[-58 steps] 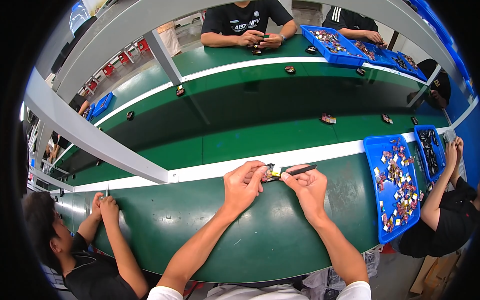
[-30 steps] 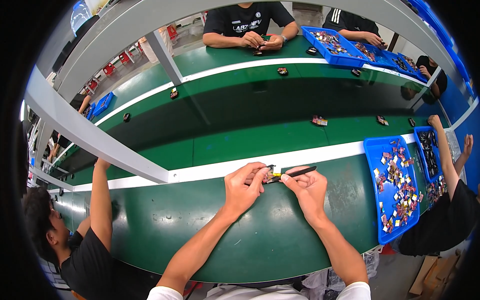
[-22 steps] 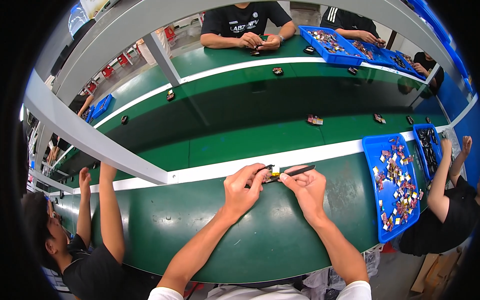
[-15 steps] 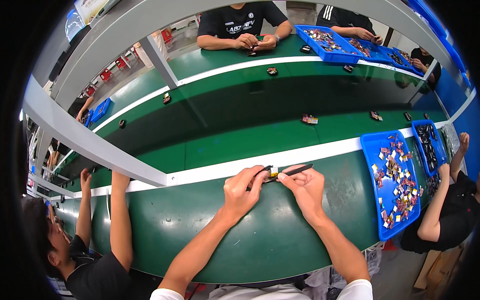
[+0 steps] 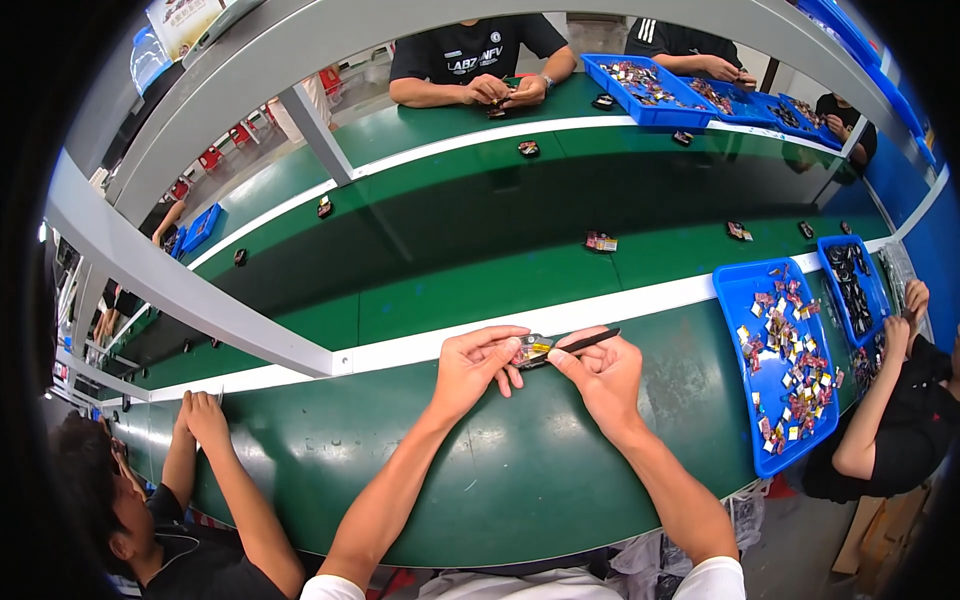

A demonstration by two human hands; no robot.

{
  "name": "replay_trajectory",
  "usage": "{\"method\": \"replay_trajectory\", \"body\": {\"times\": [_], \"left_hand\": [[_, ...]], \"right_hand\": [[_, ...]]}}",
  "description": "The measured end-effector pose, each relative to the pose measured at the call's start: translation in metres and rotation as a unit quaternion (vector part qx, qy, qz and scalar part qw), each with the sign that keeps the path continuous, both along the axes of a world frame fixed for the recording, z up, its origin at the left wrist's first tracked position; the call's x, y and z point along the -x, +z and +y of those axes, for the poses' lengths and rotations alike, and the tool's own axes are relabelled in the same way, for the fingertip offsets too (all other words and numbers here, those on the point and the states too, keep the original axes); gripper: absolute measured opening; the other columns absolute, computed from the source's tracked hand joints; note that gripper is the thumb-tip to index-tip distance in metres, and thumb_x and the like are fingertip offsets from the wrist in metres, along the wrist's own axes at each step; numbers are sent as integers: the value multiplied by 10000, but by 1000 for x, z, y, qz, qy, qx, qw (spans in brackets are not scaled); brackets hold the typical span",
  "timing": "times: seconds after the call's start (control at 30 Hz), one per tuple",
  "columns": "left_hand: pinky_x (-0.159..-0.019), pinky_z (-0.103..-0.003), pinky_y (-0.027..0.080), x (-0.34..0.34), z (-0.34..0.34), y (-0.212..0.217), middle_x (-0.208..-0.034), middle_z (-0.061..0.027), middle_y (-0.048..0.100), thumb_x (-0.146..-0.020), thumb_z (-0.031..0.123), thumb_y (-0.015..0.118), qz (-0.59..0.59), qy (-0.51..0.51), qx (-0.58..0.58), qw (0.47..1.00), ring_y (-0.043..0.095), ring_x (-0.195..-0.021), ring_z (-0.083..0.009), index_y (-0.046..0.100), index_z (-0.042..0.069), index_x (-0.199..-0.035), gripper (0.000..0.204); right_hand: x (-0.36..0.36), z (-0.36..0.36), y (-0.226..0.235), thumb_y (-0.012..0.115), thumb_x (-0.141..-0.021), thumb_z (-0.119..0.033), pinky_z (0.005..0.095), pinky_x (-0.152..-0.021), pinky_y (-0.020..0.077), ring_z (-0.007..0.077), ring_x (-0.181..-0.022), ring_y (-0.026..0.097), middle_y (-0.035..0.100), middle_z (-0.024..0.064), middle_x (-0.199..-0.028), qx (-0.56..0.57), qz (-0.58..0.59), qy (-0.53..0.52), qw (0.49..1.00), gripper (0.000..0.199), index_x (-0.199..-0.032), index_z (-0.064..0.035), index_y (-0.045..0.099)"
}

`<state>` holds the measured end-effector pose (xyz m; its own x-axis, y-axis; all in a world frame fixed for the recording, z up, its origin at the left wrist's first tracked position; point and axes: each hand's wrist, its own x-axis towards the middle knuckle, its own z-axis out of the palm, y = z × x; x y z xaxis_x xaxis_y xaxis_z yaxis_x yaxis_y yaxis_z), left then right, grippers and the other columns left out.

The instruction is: Manually assembling and marking small electronic or toy components on an assembly line.

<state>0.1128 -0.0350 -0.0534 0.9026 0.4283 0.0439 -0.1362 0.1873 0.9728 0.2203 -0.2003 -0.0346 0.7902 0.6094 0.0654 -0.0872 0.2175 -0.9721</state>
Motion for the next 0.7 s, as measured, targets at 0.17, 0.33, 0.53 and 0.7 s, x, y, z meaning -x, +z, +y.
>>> {"method": "replay_trajectory", "body": {"times": [0.17,0.33,0.53,0.7], "left_hand": [[-474,-244,534,0,3,1,-901,-136,714,-1003,105,629,-2,-26,20,999,680,-611,-159,680,-56,-1209,266],[-466,-262,560,1,5,0,-926,-154,713,-1016,111,607,5,-40,13,999,704,-632,-192,671,-63,-1226,280],[-465,-269,566,0,4,1,-889,-140,697,-1017,103,603,2,-39,16,999,713,-641,-210,665,-66,-1235,283],[-467,-273,569,1,4,1,-901,-148,700,-1016,97,600,0,-36,19,999,716,-648,-216,662,-70,-1237,284]], "right_hand": [[1,0,-8,753,-853,77,170,-485,273,-31,-540,386,614,-35,-712,-7,-95,-20,995,137,-948,25,669],[4,0,-5,770,-842,61,173,-476,268,-30,-521,379,609,-45,-690,7,-147,-28,989,126,-930,18,692],[5,0,-4,780,-838,49,176,-473,263,-33,-516,378,604,-51,-672,19,-156,-33,987,119,-923,10,707],[8,1,-5,786,-834,42,176,-472,256,-33,-513,372,597,-57,-653,15,-133,-36,990,116,-916,10,711]]}}
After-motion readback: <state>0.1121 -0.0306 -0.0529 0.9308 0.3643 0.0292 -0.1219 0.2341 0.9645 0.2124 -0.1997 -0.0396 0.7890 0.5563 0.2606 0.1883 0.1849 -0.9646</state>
